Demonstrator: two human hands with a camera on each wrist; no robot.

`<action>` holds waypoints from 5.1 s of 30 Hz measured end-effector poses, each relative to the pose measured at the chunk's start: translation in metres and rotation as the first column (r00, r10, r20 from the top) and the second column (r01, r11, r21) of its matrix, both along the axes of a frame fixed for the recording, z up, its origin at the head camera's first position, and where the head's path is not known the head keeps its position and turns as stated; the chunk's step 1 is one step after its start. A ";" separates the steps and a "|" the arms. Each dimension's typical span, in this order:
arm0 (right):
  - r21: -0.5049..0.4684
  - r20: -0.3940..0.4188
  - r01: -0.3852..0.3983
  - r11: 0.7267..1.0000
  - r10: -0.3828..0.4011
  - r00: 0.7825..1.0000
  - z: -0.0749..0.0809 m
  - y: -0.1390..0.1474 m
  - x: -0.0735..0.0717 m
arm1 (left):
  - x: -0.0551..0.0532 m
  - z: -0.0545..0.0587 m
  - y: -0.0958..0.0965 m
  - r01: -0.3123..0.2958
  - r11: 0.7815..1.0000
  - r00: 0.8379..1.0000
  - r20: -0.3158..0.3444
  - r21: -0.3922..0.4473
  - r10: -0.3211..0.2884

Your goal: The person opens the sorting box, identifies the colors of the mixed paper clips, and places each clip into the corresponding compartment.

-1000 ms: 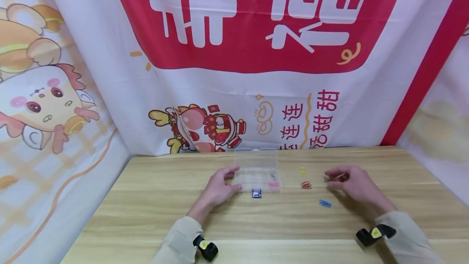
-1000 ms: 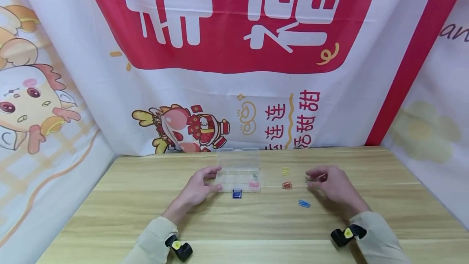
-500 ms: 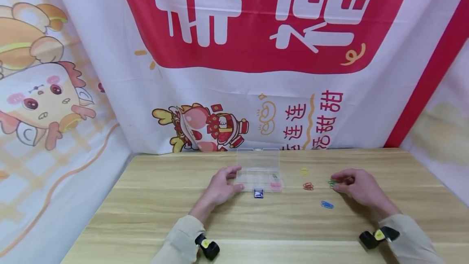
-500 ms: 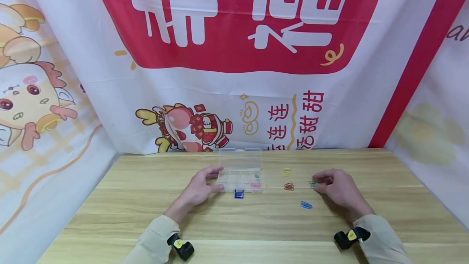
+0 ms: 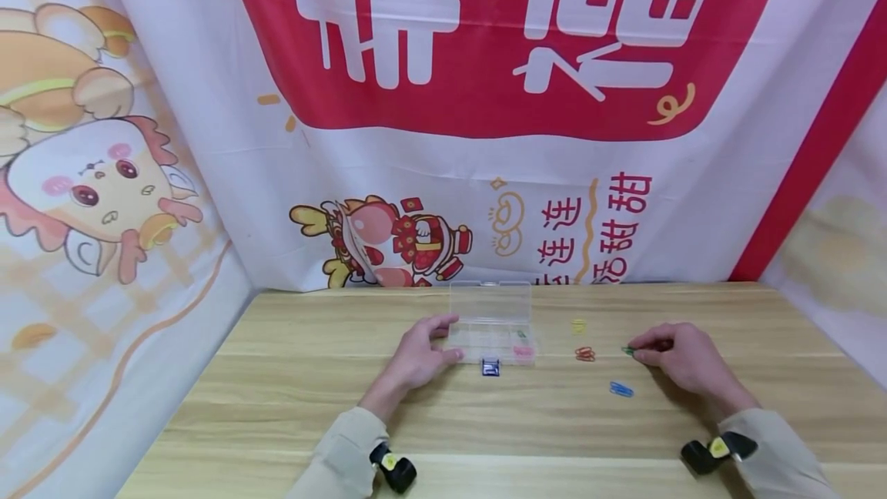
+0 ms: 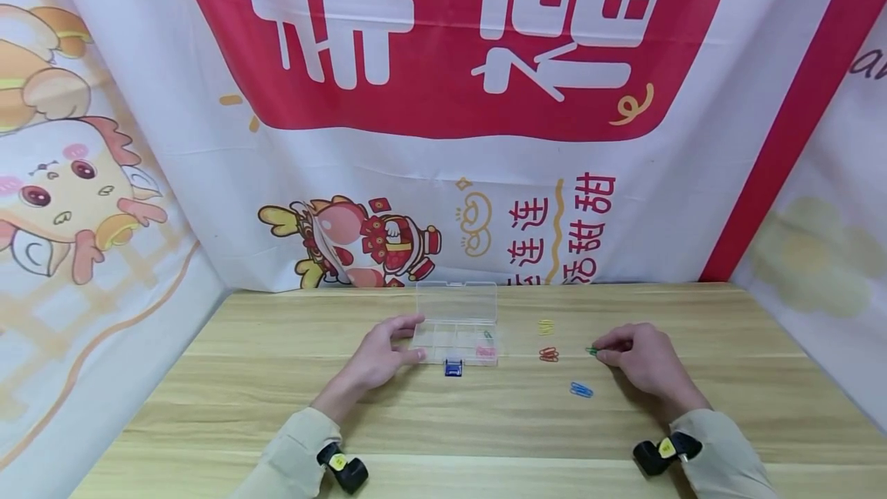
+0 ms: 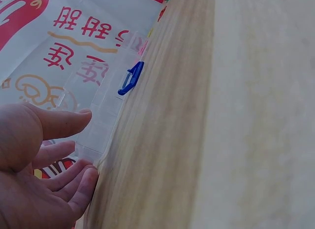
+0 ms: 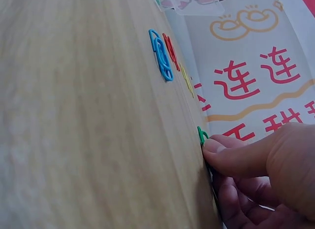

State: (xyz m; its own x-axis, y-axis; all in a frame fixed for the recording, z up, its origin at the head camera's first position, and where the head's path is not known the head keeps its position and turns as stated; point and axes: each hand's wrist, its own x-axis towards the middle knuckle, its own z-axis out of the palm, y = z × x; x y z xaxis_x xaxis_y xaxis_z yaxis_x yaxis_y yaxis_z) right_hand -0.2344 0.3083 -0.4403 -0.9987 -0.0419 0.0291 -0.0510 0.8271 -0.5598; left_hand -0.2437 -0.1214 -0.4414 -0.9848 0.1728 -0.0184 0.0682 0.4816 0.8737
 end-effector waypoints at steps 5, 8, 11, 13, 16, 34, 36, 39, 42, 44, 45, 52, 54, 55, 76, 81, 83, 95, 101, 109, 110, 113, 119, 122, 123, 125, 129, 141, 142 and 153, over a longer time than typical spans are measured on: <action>-0.019 0.013 0.010 1.000 -0.009 1.000 0.001 0.000 0.000 | 0.001 0.001 0.000 -0.003 1.000 1.000 0.000 -0.001 0.003; -0.034 0.026 0.013 0.999 -0.013 1.000 0.000 0.000 0.000 | 0.001 0.001 0.000 -0.002 1.000 1.000 0.000 -0.003 0.002; -0.054 0.041 0.015 0.998 -0.013 0.999 0.000 0.000 0.000 | 0.001 0.001 0.000 0.000 1.000 1.000 -0.001 -0.003 0.000; -0.066 0.047 0.016 0.998 -0.013 0.999 0.001 0.000 0.000 | 0.001 0.001 0.000 0.001 1.000 1.000 -0.001 0.000 -0.001; -0.071 0.051 0.016 0.997 -0.012 0.999 0.001 -0.001 -0.001 | 0.000 0.001 0.000 -0.001 1.000 1.000 -0.002 0.000 0.001; -0.064 0.055 0.037 0.997 -0.033 0.998 0.003 -0.004 0.000 | -0.001 0.000 -0.001 0.004 1.000 1.000 0.001 0.002 -0.004; -0.065 0.051 0.037 0.997 -0.034 0.998 0.003 -0.004 0.000 | -0.002 0.000 -0.001 0.006 1.000 1.000 0.000 0.002 -0.006; -0.075 0.043 0.042 0.996 -0.039 0.998 0.002 -0.005 0.000 | -0.003 -0.001 -0.001 0.007 1.000 1.000 -0.002 0.000 -0.007; -0.091 0.038 0.050 0.995 -0.047 0.998 0.002 -0.006 0.001 | -0.003 -0.001 -0.001 0.009 1.000 1.000 -0.002 0.000 -0.009; -0.103 0.041 0.058 0.993 -0.054 0.998 0.003 -0.007 0.001 | -0.003 -0.002 -0.001 0.010 1.000 1.000 -0.002 0.000 -0.010; -0.108 0.040 0.057 0.992 -0.053 0.998 0.004 -0.007 0.002 | -0.003 -0.002 -0.001 0.010 1.000 1.000 -0.001 0.001 -0.010; -0.117 0.002 0.011 0.993 -0.011 1.000 0.009 -0.016 0.002 | -0.003 -0.001 0.000 0.002 1.000 1.000 -0.001 -0.006 -0.002; -0.110 -0.029 -0.008 0.994 0.005 1.000 0.009 -0.018 0.002 | -0.003 0.000 0.000 0.000 1.000 1.000 0.000 -0.008 0.000; -0.104 -0.049 -0.017 0.994 0.012 0.999 0.009 -0.020 0.001 | -0.003 0.000 0.000 0.000 1.000 1.000 0.000 -0.009 0.000; -0.291 -0.092 -0.078 0.954 0.053 0.994 0.021 -0.102 -0.012 | -0.004 -0.002 0.000 -0.004 1.000 1.000 0.003 -0.004 0.004; -0.288 -0.099 -0.107 0.952 0.081 0.992 0.021 -0.113 -0.016 | -0.004 -0.001 0.000 -0.006 1.000 1.000 0.007 -0.008 0.007; -0.278 -0.099 -0.117 0.953 0.093 0.991 0.020 -0.116 -0.019 | -0.004 -0.002 0.000 -0.007 1.000 1.000 0.008 -0.007 0.007; -0.285 -0.150 -0.159 0.945 0.119 0.981 0.013 -0.145 -0.029 | -0.003 -0.003 -0.001 0.002 1.000 1.000 0.003 -0.010 -0.002; -0.271 -0.148 -0.147 0.951 0.110 0.983 0.009 -0.153 -0.032 | -0.003 -0.003 -0.001 0.002 1.000 1.000 -0.003 -0.011 -0.002; -0.249 -0.136 -0.154 0.956 0.122 0.983 0.006 -0.156 -0.032 | -0.003 -0.002 -0.001 0.003 1.000 1.000 -0.006 -0.007 -0.003; -0.248 -0.135 -0.156 0.956 0.125 0.983 0.006 -0.156 -0.032 | -0.003 -0.002 -0.001 0.002 1.000 1.000 -0.006 -0.007 -0.002; -0.254 -0.125 -0.152 0.955 0.124 0.984 0.007 -0.154 -0.032 | -0.003 -0.002 0.000 -0.001 1.000 1.000 -0.008 -0.008 0.001; -0.260 -0.117 -0.137 0.956 0.109 0.987 0.010 -0.141 -0.029 | -0.003 -0.002 0.000 -0.002 1.000 1.000 -0.008 -0.010 0.002; -0.244 -0.126 -0.128 0.961 0.099 0.987 0.013 -0.130 -0.025 | -0.003 -0.002 0.000 -0.004 1.000 1.000 -0.009 -0.013 0.004; -0.252 -0.120 -0.127 0.959 0.099 0.988 0.014 -0.126 -0.023 | -0.003 -0.002 0.000 -0.004 1.000 1.000 -0.009 -0.015 0.004; -0.259 -0.105 -0.113 0.959 0.088 0.991 0.016 -0.117 -0.019 | -0.003 -0.002 0.000 -0.005 1.000 1.000 -0.011 -0.019 0.004; -0.307 -0.051 -0.069 0.949 0.056 0.997 0.018 -0.096 -0.011 | -0.003 -0.002 0.000 -0.002 1.000 1.000 -0.010 -0.022 0.002; -0.174 -0.045 -0.029 0.984 0.021 0.999 0.016 -0.030 0.007 | -0.001 0.000 -0.001 0.000 1.000 1.000 -0.015 -0.011 0.000; -0.166 -0.037 -0.020 0.986 0.014 0.999 0.016 -0.026 0.008 | -0.001 0.001 -0.001 0.001 1.000 1.000 -0.017 -0.006 -0.001; -0.064 0.031 0.009 0.998 -0.007 0.999 0.006 0.003 0.010 | 0.000 0.001 0.001 0.006 1.000 1.000 -0.019 0.003 -0.006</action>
